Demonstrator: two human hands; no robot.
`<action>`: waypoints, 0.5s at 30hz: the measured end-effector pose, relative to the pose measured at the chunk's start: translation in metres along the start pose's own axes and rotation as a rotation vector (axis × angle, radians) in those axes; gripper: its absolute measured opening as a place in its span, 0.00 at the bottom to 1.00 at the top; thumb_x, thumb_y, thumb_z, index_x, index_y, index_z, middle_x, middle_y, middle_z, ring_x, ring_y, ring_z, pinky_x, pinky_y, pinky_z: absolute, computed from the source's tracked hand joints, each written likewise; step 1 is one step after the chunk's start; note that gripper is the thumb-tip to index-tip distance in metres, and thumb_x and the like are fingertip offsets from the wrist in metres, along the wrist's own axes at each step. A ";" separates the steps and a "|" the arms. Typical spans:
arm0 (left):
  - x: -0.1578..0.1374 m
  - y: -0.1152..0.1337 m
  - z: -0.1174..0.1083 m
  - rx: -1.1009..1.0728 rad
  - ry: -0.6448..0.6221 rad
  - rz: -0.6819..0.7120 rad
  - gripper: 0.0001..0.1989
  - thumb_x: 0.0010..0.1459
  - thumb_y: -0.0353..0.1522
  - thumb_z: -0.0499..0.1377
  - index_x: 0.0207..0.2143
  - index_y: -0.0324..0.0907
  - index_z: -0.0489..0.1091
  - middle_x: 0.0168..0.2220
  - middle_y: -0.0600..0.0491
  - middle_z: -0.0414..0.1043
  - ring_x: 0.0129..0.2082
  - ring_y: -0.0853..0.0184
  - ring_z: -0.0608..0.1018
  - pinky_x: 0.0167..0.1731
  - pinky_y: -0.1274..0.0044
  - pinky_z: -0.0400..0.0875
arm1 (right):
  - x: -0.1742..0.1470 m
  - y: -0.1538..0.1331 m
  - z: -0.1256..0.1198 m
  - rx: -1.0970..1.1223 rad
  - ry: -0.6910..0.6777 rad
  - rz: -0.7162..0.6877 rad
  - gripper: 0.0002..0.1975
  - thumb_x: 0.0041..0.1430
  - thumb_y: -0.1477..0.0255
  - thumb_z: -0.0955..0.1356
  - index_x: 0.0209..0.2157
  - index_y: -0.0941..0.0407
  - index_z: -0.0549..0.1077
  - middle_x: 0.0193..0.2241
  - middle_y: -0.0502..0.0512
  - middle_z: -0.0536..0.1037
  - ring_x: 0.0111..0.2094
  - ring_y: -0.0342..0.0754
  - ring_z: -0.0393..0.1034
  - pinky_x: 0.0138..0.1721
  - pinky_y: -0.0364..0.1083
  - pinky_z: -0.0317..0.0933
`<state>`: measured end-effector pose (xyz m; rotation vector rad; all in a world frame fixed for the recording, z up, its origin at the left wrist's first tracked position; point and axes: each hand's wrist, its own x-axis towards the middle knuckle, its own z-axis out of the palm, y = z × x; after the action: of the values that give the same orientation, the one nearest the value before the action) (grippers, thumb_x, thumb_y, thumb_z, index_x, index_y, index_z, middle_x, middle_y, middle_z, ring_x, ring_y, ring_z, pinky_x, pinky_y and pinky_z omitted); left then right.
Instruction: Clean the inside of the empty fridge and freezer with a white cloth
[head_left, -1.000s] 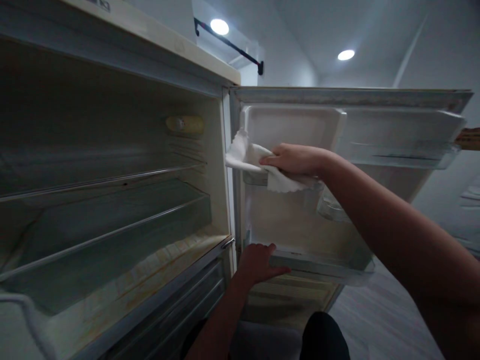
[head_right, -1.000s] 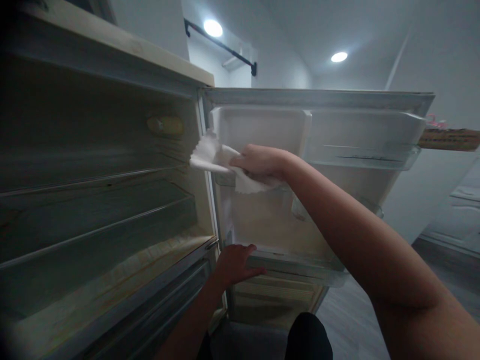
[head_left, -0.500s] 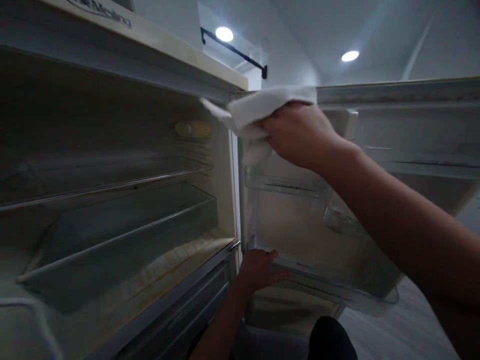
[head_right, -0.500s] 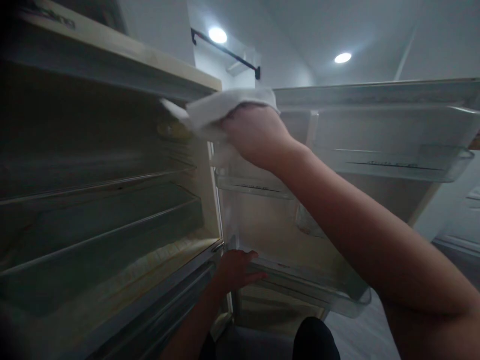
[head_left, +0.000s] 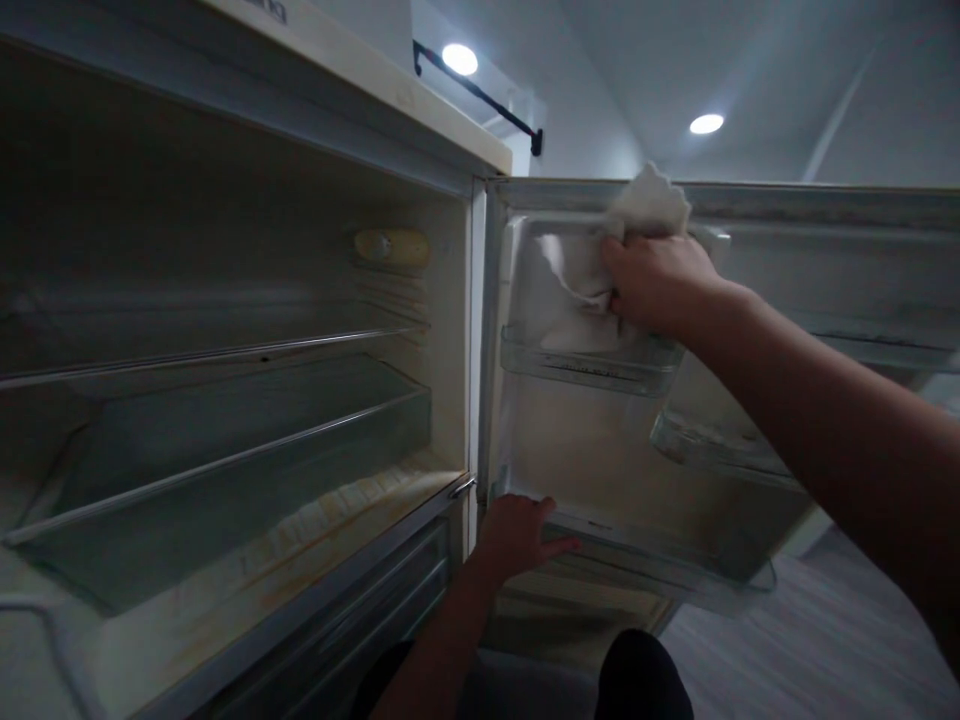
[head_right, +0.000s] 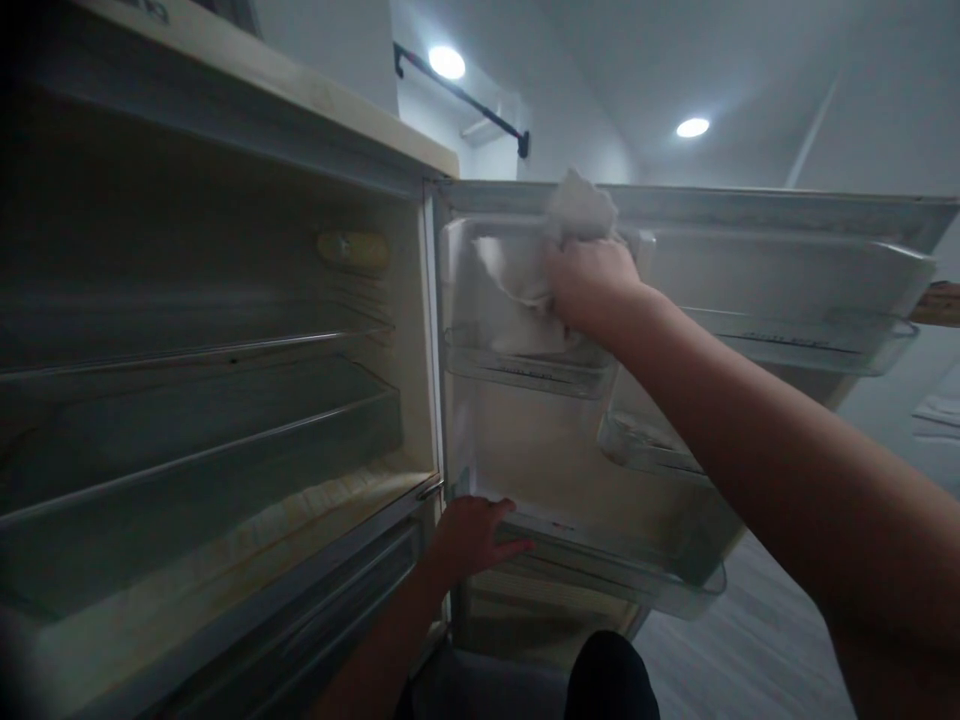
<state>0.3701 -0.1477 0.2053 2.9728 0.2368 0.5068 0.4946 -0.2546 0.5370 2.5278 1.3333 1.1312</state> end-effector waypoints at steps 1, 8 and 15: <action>0.001 0.001 0.000 0.001 -0.004 0.000 0.40 0.56 0.65 0.46 0.49 0.45 0.75 0.35 0.43 0.80 0.39 0.52 0.81 0.41 0.64 0.72 | 0.000 0.004 0.000 -0.011 -0.059 -0.007 0.16 0.57 0.75 0.68 0.48 0.64 0.75 0.46 0.73 0.78 0.48 0.66 0.73 0.44 0.55 0.63; 0.011 0.010 0.005 0.036 0.035 -0.025 0.42 0.56 0.66 0.42 0.44 0.42 0.75 0.32 0.43 0.80 0.36 0.51 0.82 0.37 0.66 0.72 | -0.010 0.028 -0.017 0.411 -0.048 -0.154 0.18 0.67 0.68 0.59 0.41 0.65 0.76 0.37 0.59 0.79 0.39 0.51 0.72 0.38 0.47 0.60; 0.018 0.015 0.009 0.057 0.031 -0.053 0.41 0.57 0.65 0.43 0.44 0.42 0.75 0.33 0.43 0.80 0.37 0.52 0.82 0.37 0.66 0.72 | -0.049 -0.059 0.013 0.282 -0.085 -0.443 0.19 0.66 0.62 0.64 0.54 0.57 0.68 0.53 0.65 0.74 0.48 0.56 0.71 0.45 0.50 0.64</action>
<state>0.3920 -0.1599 0.2044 3.0066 0.3375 0.5493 0.4447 -0.2505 0.4778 2.2329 2.0142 0.7851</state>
